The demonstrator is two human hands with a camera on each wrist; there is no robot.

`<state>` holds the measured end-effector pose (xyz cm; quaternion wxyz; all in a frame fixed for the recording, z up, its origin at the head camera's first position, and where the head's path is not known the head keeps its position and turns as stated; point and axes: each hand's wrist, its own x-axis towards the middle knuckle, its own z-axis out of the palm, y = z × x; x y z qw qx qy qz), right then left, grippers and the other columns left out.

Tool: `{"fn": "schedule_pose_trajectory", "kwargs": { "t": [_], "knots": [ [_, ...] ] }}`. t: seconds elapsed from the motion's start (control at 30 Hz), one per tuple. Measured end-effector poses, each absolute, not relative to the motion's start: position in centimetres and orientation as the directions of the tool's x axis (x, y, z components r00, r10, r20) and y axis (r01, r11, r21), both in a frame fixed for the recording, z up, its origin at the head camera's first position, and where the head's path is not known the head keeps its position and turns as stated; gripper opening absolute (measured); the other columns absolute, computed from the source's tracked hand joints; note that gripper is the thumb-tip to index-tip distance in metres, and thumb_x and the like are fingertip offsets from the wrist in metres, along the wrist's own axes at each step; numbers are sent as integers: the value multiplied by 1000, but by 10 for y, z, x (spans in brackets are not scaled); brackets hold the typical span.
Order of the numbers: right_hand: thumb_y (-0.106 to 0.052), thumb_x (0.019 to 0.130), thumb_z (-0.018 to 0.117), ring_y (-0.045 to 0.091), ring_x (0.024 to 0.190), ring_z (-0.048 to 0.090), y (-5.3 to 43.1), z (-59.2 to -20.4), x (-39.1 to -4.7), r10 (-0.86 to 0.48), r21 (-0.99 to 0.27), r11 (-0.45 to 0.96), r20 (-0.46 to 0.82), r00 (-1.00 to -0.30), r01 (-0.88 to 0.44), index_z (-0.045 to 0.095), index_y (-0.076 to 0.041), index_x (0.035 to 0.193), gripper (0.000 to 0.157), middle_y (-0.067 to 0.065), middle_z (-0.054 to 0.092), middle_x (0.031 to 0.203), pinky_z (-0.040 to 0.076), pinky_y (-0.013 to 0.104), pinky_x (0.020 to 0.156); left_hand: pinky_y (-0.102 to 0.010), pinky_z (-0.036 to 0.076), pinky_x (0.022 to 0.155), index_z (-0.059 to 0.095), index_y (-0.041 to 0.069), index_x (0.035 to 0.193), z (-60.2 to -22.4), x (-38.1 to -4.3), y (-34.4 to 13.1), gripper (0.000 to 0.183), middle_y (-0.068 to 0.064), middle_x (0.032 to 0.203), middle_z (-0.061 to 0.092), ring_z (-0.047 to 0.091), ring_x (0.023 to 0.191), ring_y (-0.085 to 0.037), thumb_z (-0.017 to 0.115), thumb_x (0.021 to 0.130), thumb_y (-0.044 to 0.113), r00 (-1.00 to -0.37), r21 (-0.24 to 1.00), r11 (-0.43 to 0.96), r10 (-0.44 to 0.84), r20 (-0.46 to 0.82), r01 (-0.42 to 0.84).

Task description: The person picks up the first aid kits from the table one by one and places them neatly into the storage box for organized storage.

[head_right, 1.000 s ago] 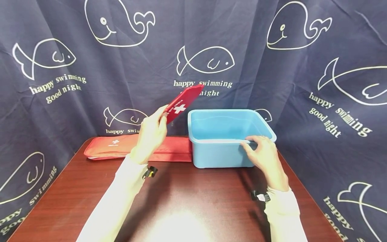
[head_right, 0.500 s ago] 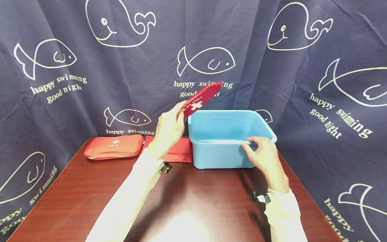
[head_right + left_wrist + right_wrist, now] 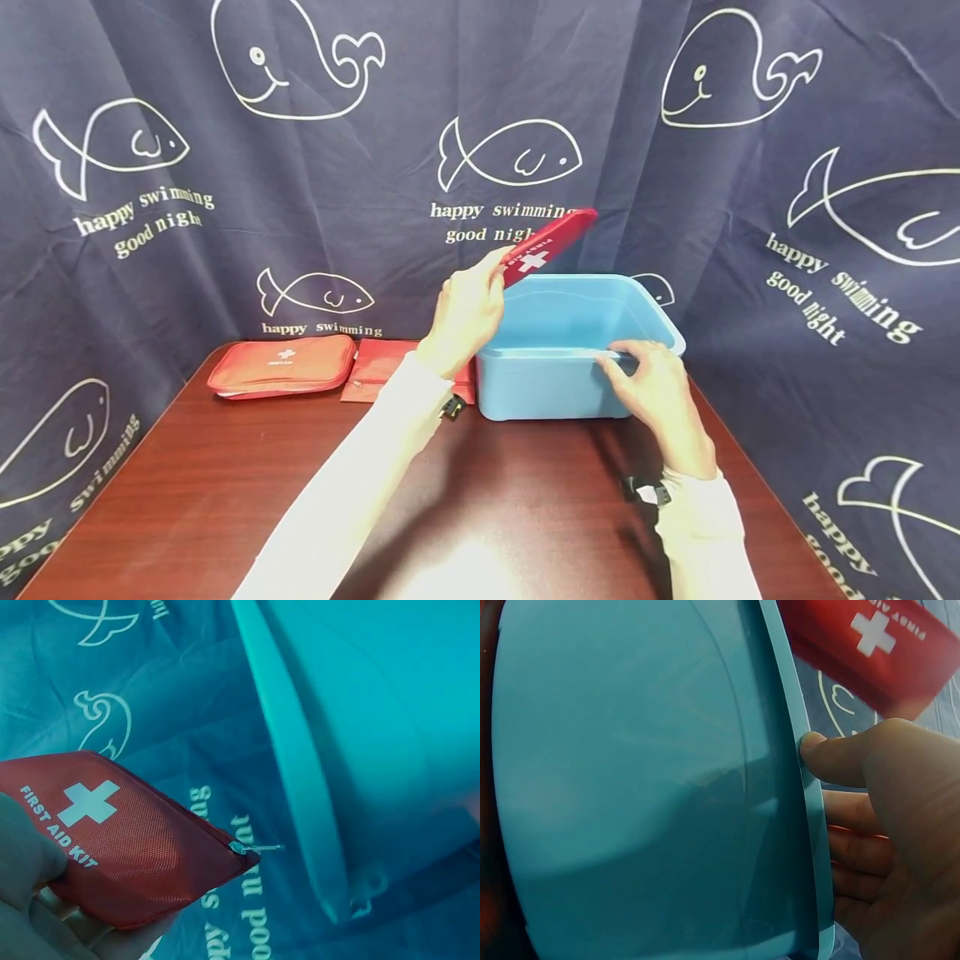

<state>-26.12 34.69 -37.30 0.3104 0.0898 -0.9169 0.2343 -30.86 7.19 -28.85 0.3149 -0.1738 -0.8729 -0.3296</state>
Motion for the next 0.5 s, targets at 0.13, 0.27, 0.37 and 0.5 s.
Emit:
{"fn": "schedule_pose_trajectory", "kwargs": {
  "t": [0.13,0.27,0.37,0.5],
  "knots": [
    [-31,87,80,42,103,69,346,-375,-261,-20,-374,875,607,-794,-308,80,-8,107,30,17,78,103,49,57,88,-44,58,76,65,29,139,-297,-316,83,38,-4,112,78,76,90,-29,52,104,19,-730,437,735,115,674,519],
    [-30,87,80,41,102,70,346,-375,-260,-17,-372,876,611,-792,-306,80,-9,106,28,15,78,102,49,56,87,-43,57,74,66,28,138,-306,-322,90,37,-4,108,79,76,86,-27,52,105,20,-744,433,746,125,657,507],
    [-30,87,81,40,103,69,345,-373,-260,-12,-375,877,609,-793,-301,80,-10,106,27,15,78,102,49,55,88,-43,57,72,65,29,138,-311,-324,93,36,-4,107,79,75,85,-27,50,106,21,-768,448,739,143,624,502],
    [-31,87,81,40,105,69,345,-372,-261,-6,-380,878,597,-802,-290,80,-11,107,28,15,78,103,49,56,89,-42,57,71,65,29,138,-317,-327,97,36,-3,108,79,75,85,-26,48,107,22,-794,466,732,168,584,498]
  ]
}}
